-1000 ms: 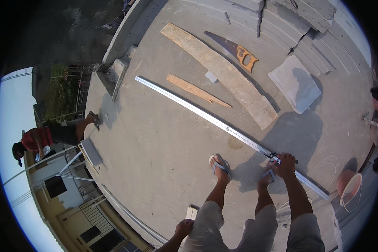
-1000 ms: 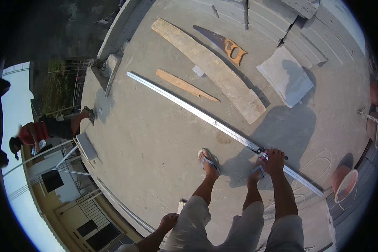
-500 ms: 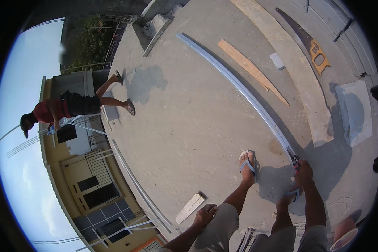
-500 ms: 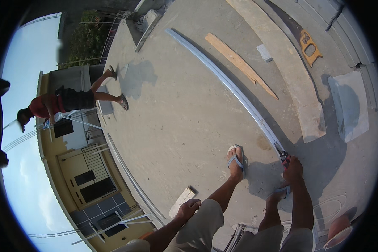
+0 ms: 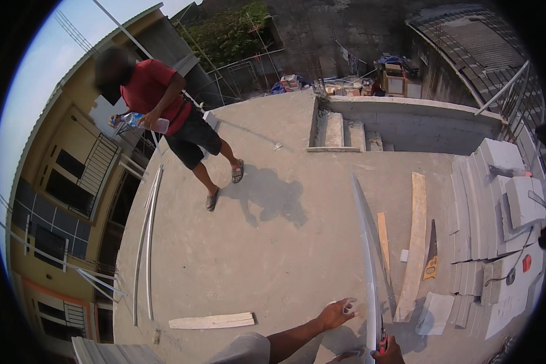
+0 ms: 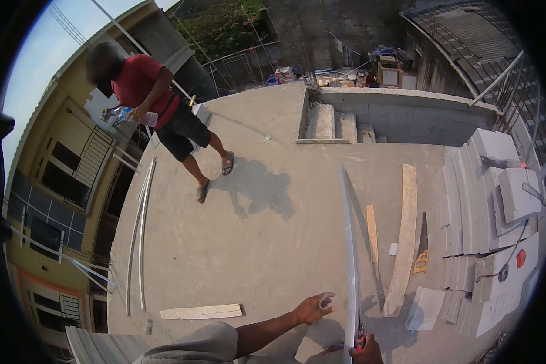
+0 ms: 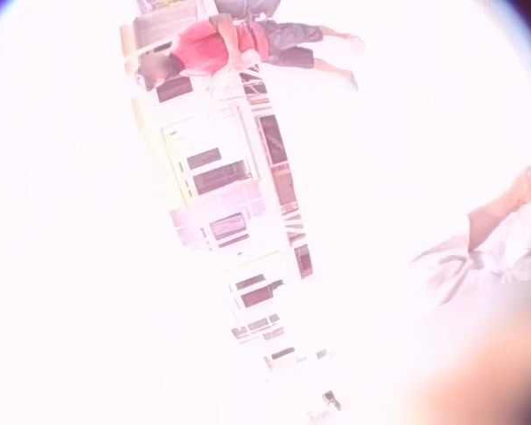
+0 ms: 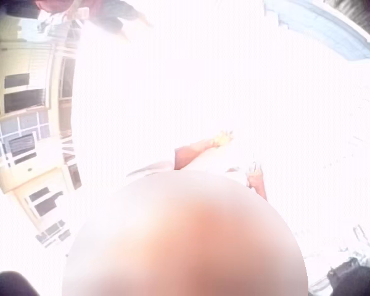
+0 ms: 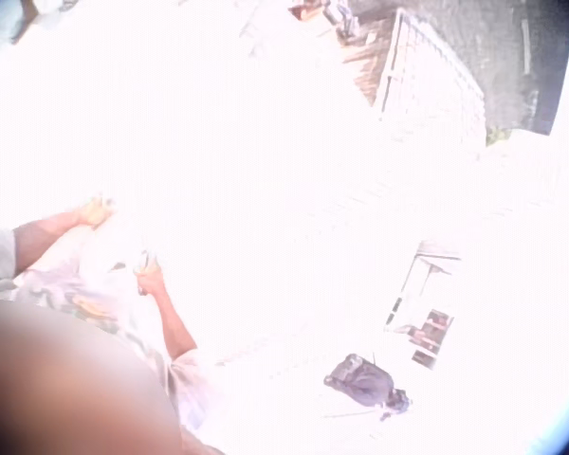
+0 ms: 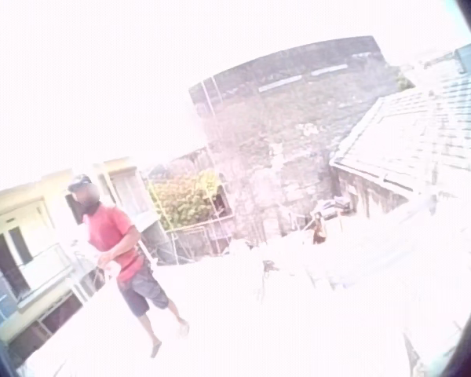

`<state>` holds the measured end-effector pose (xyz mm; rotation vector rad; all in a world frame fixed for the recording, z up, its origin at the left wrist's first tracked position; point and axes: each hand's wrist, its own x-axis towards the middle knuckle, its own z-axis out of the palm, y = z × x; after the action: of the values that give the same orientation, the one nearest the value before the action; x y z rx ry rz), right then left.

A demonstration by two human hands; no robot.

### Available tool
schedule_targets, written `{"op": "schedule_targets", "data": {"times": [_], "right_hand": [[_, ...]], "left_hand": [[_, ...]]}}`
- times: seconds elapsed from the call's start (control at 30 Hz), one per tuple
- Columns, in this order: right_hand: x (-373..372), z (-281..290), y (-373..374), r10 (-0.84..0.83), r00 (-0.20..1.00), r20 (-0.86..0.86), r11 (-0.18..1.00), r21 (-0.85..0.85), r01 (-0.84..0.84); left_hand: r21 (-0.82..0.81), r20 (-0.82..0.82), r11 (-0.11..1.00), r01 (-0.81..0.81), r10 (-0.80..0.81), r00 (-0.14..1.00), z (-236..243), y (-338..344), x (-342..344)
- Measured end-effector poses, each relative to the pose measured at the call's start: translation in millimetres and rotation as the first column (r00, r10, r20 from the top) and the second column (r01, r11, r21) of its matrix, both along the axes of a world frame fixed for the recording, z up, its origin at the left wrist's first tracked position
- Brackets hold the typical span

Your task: The person uses tin snips to cut a long white metal profile into shorter pieces on a rooftop construction site. The person repeatedly positions the profile, cuts it, and places the cut pieces on the ground. Other workers are visible in the background.

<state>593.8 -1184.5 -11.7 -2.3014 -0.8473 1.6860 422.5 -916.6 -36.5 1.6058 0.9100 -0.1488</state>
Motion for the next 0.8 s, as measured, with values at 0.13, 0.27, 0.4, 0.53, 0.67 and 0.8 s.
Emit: {"op": "schedule_targets", "data": {"times": [0.13,0.27,0.4,0.53,0.67,0.8], "right_hand": [[21,75,35,0.600,0.795,0.091,0.800,-0.075,-0.596],[69,217,80,0.314,0.756,0.574,0.949,-0.197,-0.244],[104,367,182,0.248,0.636,0.731,0.936,-0.012,-0.351],[117,402,244,0.203,0.607,0.768,0.967,-0.060,-0.248],[100,338,239,0.049,0.673,0.738,0.995,0.020,-0.095],[70,274,223,-0.230,0.774,0.590,0.973,0.113,0.203]], "left_hand": [[0.240,0.041,0.970,-0.032,0.023,0.999,76,79,-34],[0.285,0.076,0.916,-0.282,0.271,0.960,115,151,-80],[0.265,0.185,0.738,-0.620,0.592,0.784,123,187,-134],[-0.121,0.257,0.611,-0.782,0.781,0.570,89,188,-155],[-0.285,0.030,0.700,-0.655,0.690,0.724,41,159,-154],[-0.385,-0.167,0.769,-0.511,0.486,0.858,9,129,-168]]}}
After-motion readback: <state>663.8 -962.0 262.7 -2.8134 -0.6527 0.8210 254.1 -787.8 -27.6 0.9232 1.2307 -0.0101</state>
